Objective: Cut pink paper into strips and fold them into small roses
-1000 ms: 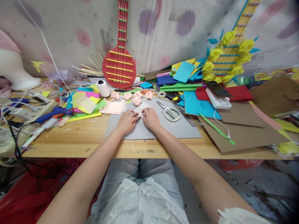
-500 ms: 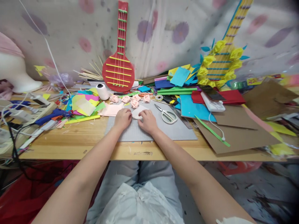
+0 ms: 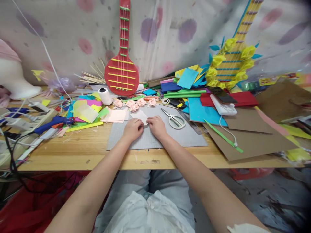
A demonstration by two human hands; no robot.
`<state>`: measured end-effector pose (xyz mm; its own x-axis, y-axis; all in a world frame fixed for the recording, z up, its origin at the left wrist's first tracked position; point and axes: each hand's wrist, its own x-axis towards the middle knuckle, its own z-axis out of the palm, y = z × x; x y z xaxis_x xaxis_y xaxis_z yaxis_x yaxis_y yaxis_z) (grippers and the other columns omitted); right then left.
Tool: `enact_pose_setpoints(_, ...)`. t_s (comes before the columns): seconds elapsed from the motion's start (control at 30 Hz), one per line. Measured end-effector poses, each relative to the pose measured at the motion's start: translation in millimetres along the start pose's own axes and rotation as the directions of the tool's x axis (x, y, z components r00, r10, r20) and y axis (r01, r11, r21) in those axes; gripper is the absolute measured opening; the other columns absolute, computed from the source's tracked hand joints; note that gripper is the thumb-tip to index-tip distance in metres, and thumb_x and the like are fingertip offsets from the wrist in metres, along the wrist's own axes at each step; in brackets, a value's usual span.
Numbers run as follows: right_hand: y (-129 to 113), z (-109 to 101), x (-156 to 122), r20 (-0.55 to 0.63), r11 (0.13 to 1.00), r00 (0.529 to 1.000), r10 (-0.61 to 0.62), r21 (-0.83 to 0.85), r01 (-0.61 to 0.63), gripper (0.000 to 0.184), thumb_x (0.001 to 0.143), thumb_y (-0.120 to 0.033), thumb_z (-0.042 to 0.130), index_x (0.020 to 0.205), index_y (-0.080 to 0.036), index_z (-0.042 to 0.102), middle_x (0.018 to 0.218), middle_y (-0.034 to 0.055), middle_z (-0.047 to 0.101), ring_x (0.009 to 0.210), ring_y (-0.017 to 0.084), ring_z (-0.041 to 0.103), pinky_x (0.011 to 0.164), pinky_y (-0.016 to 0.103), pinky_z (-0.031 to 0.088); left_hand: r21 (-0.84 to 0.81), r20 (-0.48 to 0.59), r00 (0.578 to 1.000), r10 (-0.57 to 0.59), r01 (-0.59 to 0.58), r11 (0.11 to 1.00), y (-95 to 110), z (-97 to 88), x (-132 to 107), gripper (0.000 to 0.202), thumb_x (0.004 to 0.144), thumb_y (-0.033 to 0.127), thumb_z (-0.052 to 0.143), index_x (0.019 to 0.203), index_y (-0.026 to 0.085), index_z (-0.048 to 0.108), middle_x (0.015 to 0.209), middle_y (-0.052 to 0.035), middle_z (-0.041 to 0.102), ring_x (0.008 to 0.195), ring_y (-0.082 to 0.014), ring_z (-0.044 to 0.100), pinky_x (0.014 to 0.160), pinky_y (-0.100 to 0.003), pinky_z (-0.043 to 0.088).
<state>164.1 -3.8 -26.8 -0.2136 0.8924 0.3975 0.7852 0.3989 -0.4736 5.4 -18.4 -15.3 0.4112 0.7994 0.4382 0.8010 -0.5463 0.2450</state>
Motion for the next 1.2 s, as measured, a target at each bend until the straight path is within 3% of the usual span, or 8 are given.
enact_pose_setpoints(0.13, 4, -2, 0, 0.014, 0.998, 0.999, 0.035, 0.049, -0.035, 0.028, 0.075, -0.007, 0.048, 0.084, -0.02, 0.07, 0.097, 0.0014, 0.068, 0.095, 0.018, 0.052, 0.089, 0.031, 0.039, -0.026, 0.028, 1.0, 0.002, -0.001, 1.0, -3, 1.9, 1, 0.015, 0.078, 0.019, 0.048, 0.079, 0.019, 0.063, 0.086, -0.0031, 0.066, 0.084, -0.0179, 0.057, 0.079, -0.033, 0.041)
enact_pose_setpoints(0.4, 9, 0, 1, 0.04, 0.997, 0.999, 0.033, 0.063, -0.036, 0.013, 0.077, -0.024, 0.057, 0.087, -0.02, 0.065, 0.096, 0.0033, 0.066, 0.094, 0.02, 0.051, 0.087, 0.032, 0.037, -0.115, 0.048, 0.999, -0.013, 0.018, 0.993, -8, 4.1, 4, 0.023, 0.082, 0.023, 0.044, 0.09, 0.018, 0.065, 0.092, -0.005, 0.065, 0.088, -0.0182, 0.055, 0.08, -0.033, 0.042)
enact_pose_setpoints(0.53, 7, -1, 0, 0.045, 0.998, 0.998, 0.038, 0.048, -0.04, 0.012, 0.077, -0.025, 0.058, 0.087, -0.02, 0.063, 0.096, 0.0037, 0.064, 0.094, 0.02, 0.048, 0.085, 0.032, 0.036, -0.203, 0.055, 0.99, -0.132, 0.141, 0.969, -12, 6.0, 7, 0.028, 0.081, 0.023, 0.047, 0.106, 0.018, 0.06, 0.089, -0.004, 0.066, 0.088, -0.0187, 0.054, 0.08, -0.033, 0.041)
enact_pose_setpoints(0.7, 6, -1, -1, 0.045, 1.0, 0.999, 0.006, 0.024, -0.007, 0.013, 0.078, -0.025, 0.057, 0.088, -0.019, 0.061, 0.095, 0.0047, 0.063, 0.091, 0.02, 0.048, 0.085, 0.032, 0.036, -0.304, 0.095, 0.953, -0.287, 0.302, 0.904, -16, 11.3, 13, 0.03, 0.078, 0.025, 0.051, 0.107, 0.02, 0.059, 0.082, -0.0012, 0.065, 0.082, -0.0171, 0.054, 0.077, -0.031, 0.042)
enact_pose_setpoints(0.87, 7, 0, -1, 0.044, 1.0, 0.999, -0.012, 0.012, 0.012, 0.013, 0.078, -0.024, 0.056, 0.088, -0.019, 0.061, 0.096, 0.0047, 0.063, 0.092, 0.02, 0.048, 0.086, 0.033, 0.035, -0.267, 0.08, 0.928, -0.365, 0.373, 0.889, -10, 11.2, 15, 0.032, 0.075, 0.024, 0.051, 0.106, 0.021, 0.058, 0.078, 0.0, 0.065, 0.079, -0.0173, 0.054, 0.076, -0.031, 0.042)
enact_pose_setpoints(1.2, 7, -1, -2, 0.063, 1.0, 0.998, -0.028, -0.01, 0.029, 0.016, 0.079, -0.023, 0.053, 0.094, -0.019, 0.059, 0.102, 0.006, 0.059, 0.1, 0.021, 0.045, 0.089, 0.033, 0.034, -0.151, 0.041, 0.932, -0.36, 0.362, 0.92, -3, 10.0, 15, 0.028, 0.075, 0.024, 0.053, 0.102, 0.02, 0.059, 0.078, -0.0023, 0.065, 0.084, -0.021, 0.053, 0.078, -0.034, 0.041)
